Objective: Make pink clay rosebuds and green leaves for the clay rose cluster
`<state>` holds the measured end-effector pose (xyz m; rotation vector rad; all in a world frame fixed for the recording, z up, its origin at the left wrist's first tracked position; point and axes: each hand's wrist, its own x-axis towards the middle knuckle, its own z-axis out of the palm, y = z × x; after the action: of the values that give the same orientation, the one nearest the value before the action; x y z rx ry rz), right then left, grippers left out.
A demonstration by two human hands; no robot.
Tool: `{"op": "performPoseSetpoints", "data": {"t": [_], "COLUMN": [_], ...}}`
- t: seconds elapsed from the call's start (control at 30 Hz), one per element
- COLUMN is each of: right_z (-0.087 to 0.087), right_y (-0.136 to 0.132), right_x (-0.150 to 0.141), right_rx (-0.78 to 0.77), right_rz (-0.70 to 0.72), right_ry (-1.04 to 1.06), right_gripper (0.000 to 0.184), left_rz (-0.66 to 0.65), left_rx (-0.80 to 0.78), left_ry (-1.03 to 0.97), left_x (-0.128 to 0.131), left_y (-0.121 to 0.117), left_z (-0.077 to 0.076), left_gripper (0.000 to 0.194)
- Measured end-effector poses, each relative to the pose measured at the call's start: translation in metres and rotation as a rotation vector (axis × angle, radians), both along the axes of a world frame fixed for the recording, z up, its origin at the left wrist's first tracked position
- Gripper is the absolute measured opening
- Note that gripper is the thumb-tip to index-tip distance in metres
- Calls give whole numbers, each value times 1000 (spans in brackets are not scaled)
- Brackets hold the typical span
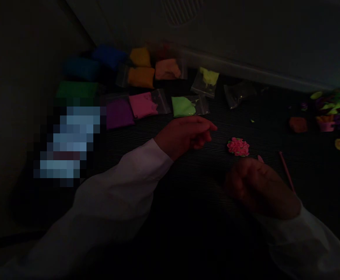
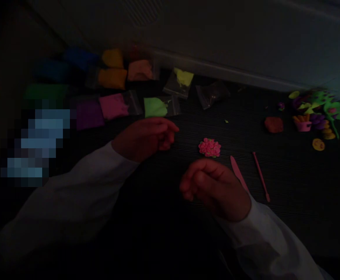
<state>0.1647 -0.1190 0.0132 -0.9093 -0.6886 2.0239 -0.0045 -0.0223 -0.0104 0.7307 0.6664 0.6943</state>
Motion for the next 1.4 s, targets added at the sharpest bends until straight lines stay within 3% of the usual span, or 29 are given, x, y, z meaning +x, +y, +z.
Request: {"op": "performPoseSetpoints", "data": {"t": [0.13, 0.4, 0.53, 0.7, 0.9, 1.4], "right_z": [0, -2, -3, -1, -1, -4], "right_y": [2, 0, 2, 2, -1, 1], "right_x": [0, 1, 2, 2, 4, 4], "right_rx": [-6, 65, 54, 79, 49, 64], "right_rz": [-22, -13, -23, -59, -47, -13], "right_ry": [59, -99, -25, -43, -144, -22], "right_gripper": [18, 5, 20, 4, 10, 13], "left_rz": [6, 4, 1, 5, -4, 6], "left_rx": [5, 8, 9, 6, 2, 4], "left_ry": [-5, 8, 3, -3, 1, 3], "left_x": [0, 0, 0, 0, 0, 0], "left_y": [0, 0, 0, 0, 0, -1], "left_z": [0, 1, 0, 0, 0, 0], "left_gripper": [16, 15, 15, 16, 16, 15]}}
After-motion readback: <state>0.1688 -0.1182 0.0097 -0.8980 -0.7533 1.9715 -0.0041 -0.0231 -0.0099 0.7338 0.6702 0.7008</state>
